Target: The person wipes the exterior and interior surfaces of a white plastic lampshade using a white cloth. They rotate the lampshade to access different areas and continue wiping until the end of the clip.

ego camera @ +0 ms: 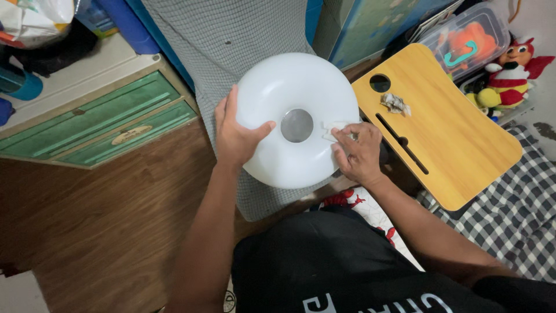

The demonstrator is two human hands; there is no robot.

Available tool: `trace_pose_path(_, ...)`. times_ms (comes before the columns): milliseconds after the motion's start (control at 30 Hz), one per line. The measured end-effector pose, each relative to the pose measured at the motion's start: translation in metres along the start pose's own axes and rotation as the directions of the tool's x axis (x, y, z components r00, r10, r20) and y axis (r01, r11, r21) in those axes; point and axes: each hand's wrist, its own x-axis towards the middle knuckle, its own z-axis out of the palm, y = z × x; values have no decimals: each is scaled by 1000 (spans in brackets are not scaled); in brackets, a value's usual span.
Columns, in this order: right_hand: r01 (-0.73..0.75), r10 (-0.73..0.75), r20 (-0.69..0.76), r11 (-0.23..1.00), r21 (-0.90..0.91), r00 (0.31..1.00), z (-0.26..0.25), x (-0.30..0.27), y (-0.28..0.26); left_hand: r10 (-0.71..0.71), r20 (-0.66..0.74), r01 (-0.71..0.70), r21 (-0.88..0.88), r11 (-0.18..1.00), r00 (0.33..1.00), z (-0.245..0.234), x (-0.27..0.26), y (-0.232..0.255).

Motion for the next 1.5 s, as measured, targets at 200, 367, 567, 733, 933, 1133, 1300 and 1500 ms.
trace_pose_path(200, 33, -24, 115, 996, -79, 993, -4, 2, -12, -81, 76, 85, -48, 995, 994, -4, 13, -13)
trace_pose_path(367, 71, -54, 227, 995, -66, 972, -1, 6, -23, 46, 58, -44, -29, 999, 997, -1, 17, -23)
trace_pose_path(567, 93, -4, 519, 985, -145, 855, 6, 7, -48, -43, 64, 44, -3, 999, 997, 0, 19, -22)
trace_pose_path(733, 144, -135, 637, 989, 38, 759, 34, 33, -47, -82, 91, 82, 7, 997, 992, 2, 26, -26)
trace_pose_path(933, 149, -101, 728, 989, -2, 678, 64, 87, -31, -166, 127, 123, 288, 950, 978, 9, 49, -29)
trace_pose_path(1133, 123, 118, 848, 970, -210, 518, 39, 81, -39, -3, 67, -31, 508, 861, 998, 42, 45, -26)
trace_pose_path(1300, 54, -105, 826, 994, 90, 554, 53, 84, -42, 35, 45, -53, 522, 851, 998, 47, 44, -33)
trace_pose_path(1500, 124, -5, 791, 988, -89, 612, 68, 108, -25, 16, 70, -47, 463, 885, 997, 42, 45, -32)
